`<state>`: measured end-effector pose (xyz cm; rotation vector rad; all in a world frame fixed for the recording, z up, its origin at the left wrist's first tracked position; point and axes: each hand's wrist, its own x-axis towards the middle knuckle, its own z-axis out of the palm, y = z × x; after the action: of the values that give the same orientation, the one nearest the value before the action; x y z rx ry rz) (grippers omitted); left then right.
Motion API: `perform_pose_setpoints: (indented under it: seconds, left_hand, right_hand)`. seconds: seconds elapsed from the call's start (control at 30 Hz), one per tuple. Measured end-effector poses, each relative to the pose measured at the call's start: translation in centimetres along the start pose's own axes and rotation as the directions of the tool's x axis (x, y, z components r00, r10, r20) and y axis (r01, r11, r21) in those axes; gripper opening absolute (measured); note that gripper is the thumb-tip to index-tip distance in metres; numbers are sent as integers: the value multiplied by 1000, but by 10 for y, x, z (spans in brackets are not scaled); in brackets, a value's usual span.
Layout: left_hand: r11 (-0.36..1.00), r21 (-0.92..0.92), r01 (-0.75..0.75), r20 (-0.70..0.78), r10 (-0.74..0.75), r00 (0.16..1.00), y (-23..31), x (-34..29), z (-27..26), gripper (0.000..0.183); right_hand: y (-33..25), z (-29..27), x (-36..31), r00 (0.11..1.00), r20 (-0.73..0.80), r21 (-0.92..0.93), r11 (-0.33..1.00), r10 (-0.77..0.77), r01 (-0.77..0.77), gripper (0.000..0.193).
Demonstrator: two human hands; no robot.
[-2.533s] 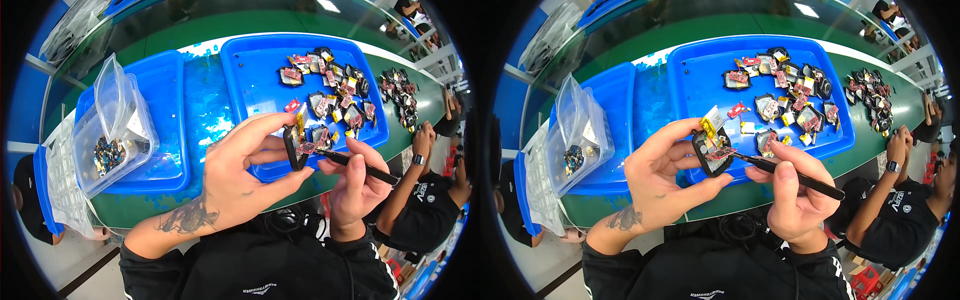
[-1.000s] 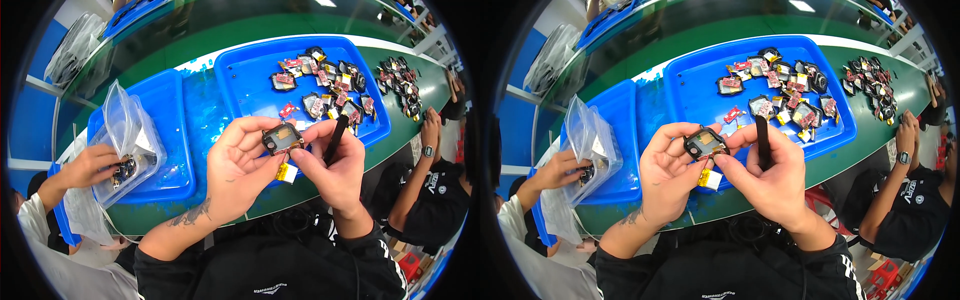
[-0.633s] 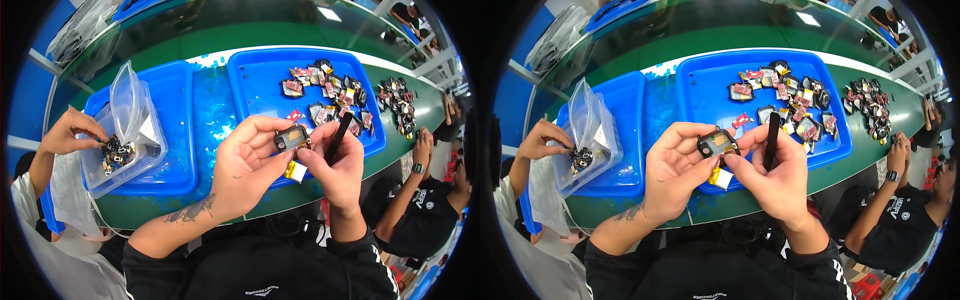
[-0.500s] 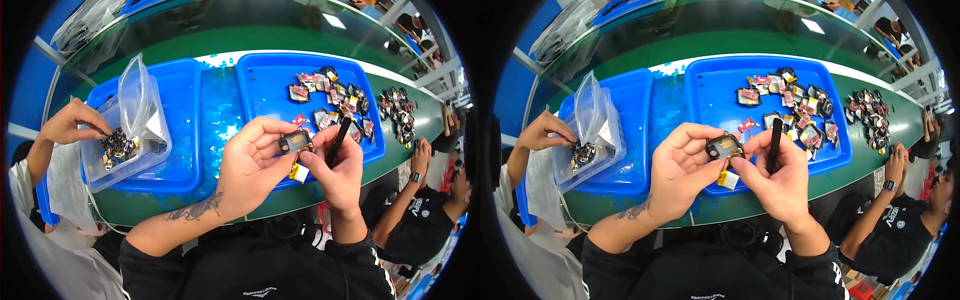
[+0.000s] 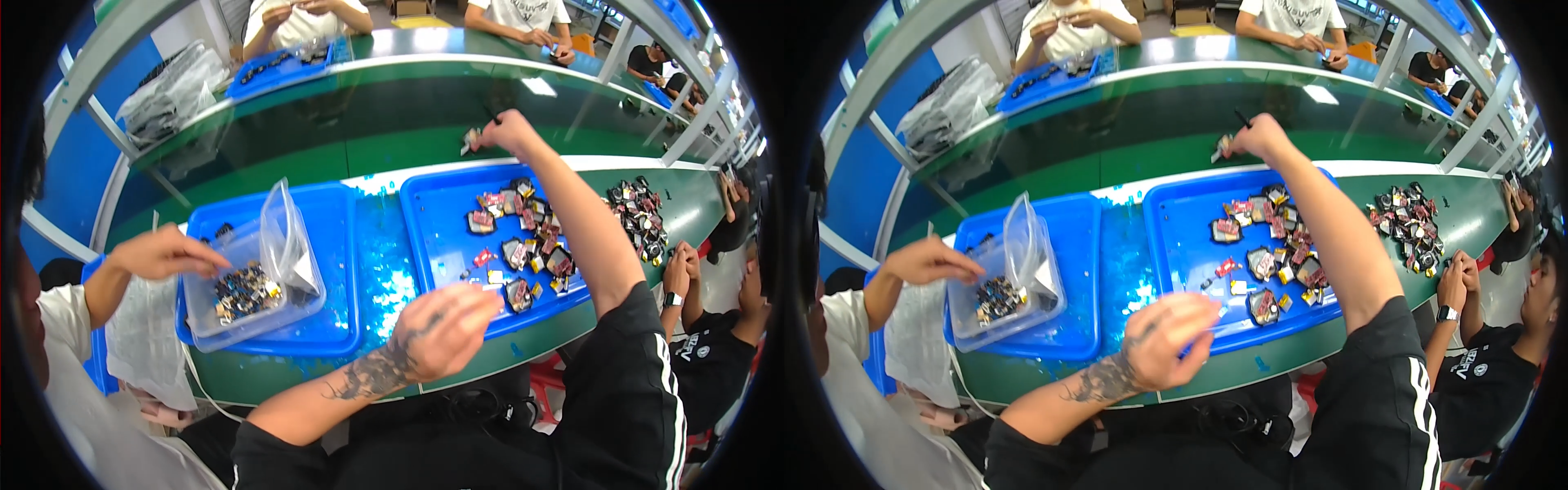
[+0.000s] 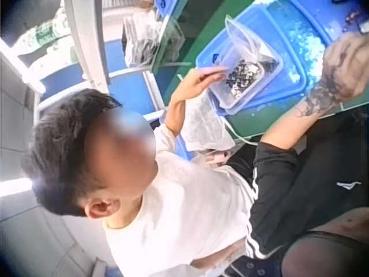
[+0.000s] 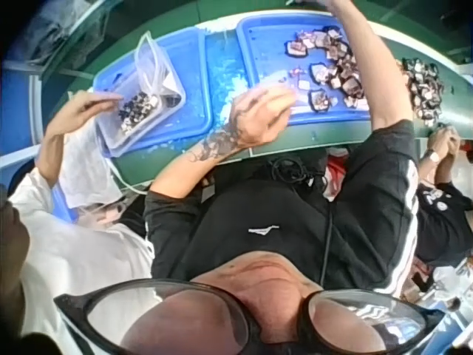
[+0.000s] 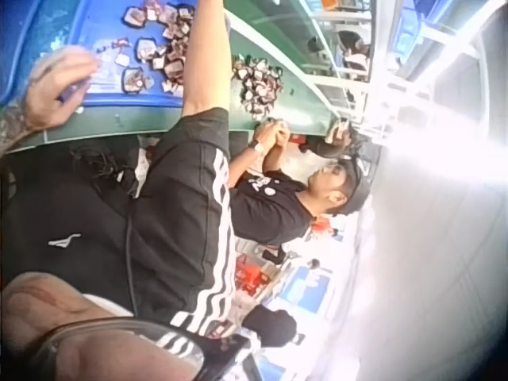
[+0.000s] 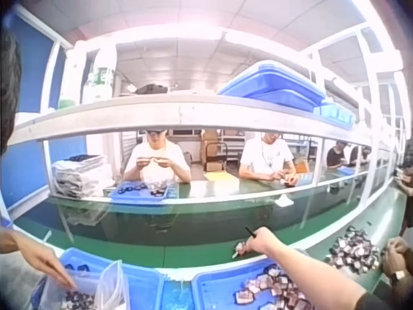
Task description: Assemble small electronic components, specifically battery packs or power cells into housings, using tweezers.
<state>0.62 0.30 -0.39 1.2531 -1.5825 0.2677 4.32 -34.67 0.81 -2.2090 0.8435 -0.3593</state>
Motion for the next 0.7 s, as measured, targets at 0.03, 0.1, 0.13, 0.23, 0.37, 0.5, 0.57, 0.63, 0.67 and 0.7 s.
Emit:
perform_pose_setpoints:
  seconds: [0.03, 0.1, 0.13, 0.23, 0.37, 0.5, 0.57, 0.63, 0.67, 0.7]
  left_hand:
    - [992, 64, -110, 32, 108, 994, -5, 1, 2, 40]
    - [976, 144, -161, 78, 151, 986, -1, -3, -2, 39]
    - [972, 163, -172, 91, 159, 983, -1, -3, -4, 39]
    - [966, 180, -184, 111, 166, 980, 0, -4, -2, 39]
    - [960, 198, -196, 143, 169, 975, 0, -3, -3, 37]
    - [954, 167, -251, 166, 223, 960, -1, -3, -4, 34]
    - [959, 150, -242, 141, 221, 965, -2, -3, 2, 32]
    - [986, 167, 17, -77, -4, 997, -5, -8, -1, 32]
    - [978, 181, 106, -150, -79, 985, -12, -6, -1, 33]
    - [963, 184, 195, -221, -153, 963, -17, -2, -1, 34]
  right_hand:
    - [29, -2, 19, 999, -42, -97, 995, 11, -15, 11]
    - [20, 11, 16, 994, -17, 64, 992, 109, -107, 22]
    - [17, 10, 16, 991, -7, 37, 991, 131, -131, 23]
    - [12, 3, 15, 984, 10, 17, 984, 179, -179, 24]
    - [19, -7, 18, 952, 82, 78, 951, 293, -300, 22]
    - [24, -23, 13, 991, 9, -33, 991, 131, -131, 25]
    - [31, -38, 6, 994, -90, -70, 996, -64, 58, 27]
    - [6, -37, -27, 966, -188, -85, 982, -180, 166, 28]
    - [-5, -40, -51, 979, -72, -67, 980, -190, 186, 25]
    - [-11, -41, -78, 960, 17, -36, 960, -279, 279, 22]
